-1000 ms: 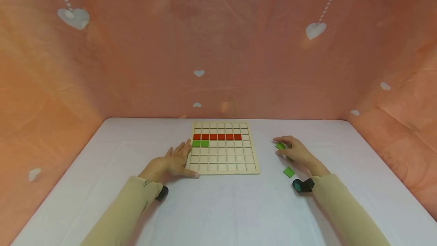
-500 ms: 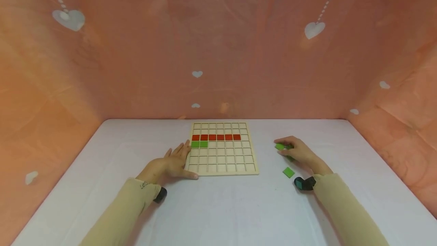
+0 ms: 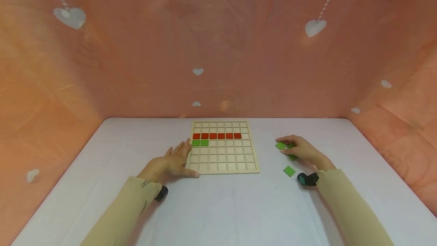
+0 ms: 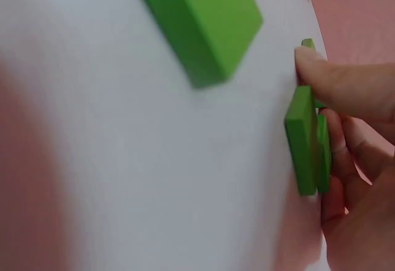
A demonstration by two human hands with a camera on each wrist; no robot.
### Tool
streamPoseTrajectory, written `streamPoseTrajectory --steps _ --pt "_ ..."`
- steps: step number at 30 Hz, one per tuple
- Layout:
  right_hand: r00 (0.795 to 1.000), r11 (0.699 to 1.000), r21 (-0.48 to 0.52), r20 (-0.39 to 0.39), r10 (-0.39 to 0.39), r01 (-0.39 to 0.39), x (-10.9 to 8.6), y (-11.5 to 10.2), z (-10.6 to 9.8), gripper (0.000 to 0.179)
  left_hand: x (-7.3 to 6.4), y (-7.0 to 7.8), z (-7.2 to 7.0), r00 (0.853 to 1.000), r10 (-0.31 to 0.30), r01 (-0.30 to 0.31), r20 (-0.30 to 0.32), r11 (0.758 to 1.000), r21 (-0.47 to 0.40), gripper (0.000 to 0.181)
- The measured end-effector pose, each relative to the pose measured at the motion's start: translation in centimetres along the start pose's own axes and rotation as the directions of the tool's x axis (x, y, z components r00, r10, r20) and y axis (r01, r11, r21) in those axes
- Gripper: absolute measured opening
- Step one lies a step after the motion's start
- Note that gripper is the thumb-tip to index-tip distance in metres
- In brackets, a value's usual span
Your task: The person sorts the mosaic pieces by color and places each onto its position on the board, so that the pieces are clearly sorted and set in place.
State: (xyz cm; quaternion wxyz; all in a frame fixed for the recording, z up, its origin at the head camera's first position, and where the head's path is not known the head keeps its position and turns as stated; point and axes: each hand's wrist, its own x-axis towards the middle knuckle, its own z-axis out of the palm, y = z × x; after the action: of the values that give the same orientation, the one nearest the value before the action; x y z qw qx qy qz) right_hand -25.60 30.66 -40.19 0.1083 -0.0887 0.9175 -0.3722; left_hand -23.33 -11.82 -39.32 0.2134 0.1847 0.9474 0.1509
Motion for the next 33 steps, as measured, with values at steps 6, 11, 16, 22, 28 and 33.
streamPoseTrajectory --steps 6,11,16,22,28,33 --pt "0.998 1.0 -0.01 -0.052 -0.027 0.027 0.1 -0.3 0.2 0.045 0.1 -0.1 -0.4 1.0 0.0 -0.001 -0.006 1.0 -0.008 0.113" --pt "0.999 0.999 0.043 -0.025 -0.022 0.023 0.2 -0.3 0.0 0.048 0.0 -0.2 -0.5 1.0 -0.003 0.003 0.002 1.0 0.007 0.114" --pt "1.0 0.993 0.116 0.006 0.022 -0.022 0.1 0.0 -0.2 0.05 0.0 -0.1 -0.4 1.0 -0.005 0.005 -0.006 1.0 -0.001 0.113" --pt "1.0 0.995 0.098 -0.015 0.02 -0.019 -0.1 0.3 0.3 0.047 -0.2 0.1 -0.2 1.0 -0.008 0.008 -0.016 1.0 -0.005 0.111" --pt "0.999 0.996 0.084 -0.035 0.032 -0.029 -0.2 0.6 0.7 0.046 -0.2 0.2 0.1 1.0 -0.003 0.003 -0.015 1.0 0.002 0.11" --pt "0.998 0.995 0.096 -0.044 0.038 -0.034 -0.3 0.4 0.8 0.049 -0.1 0.0 0.1 1.0 -0.003 0.003 -0.011 1.0 -0.007 0.112"
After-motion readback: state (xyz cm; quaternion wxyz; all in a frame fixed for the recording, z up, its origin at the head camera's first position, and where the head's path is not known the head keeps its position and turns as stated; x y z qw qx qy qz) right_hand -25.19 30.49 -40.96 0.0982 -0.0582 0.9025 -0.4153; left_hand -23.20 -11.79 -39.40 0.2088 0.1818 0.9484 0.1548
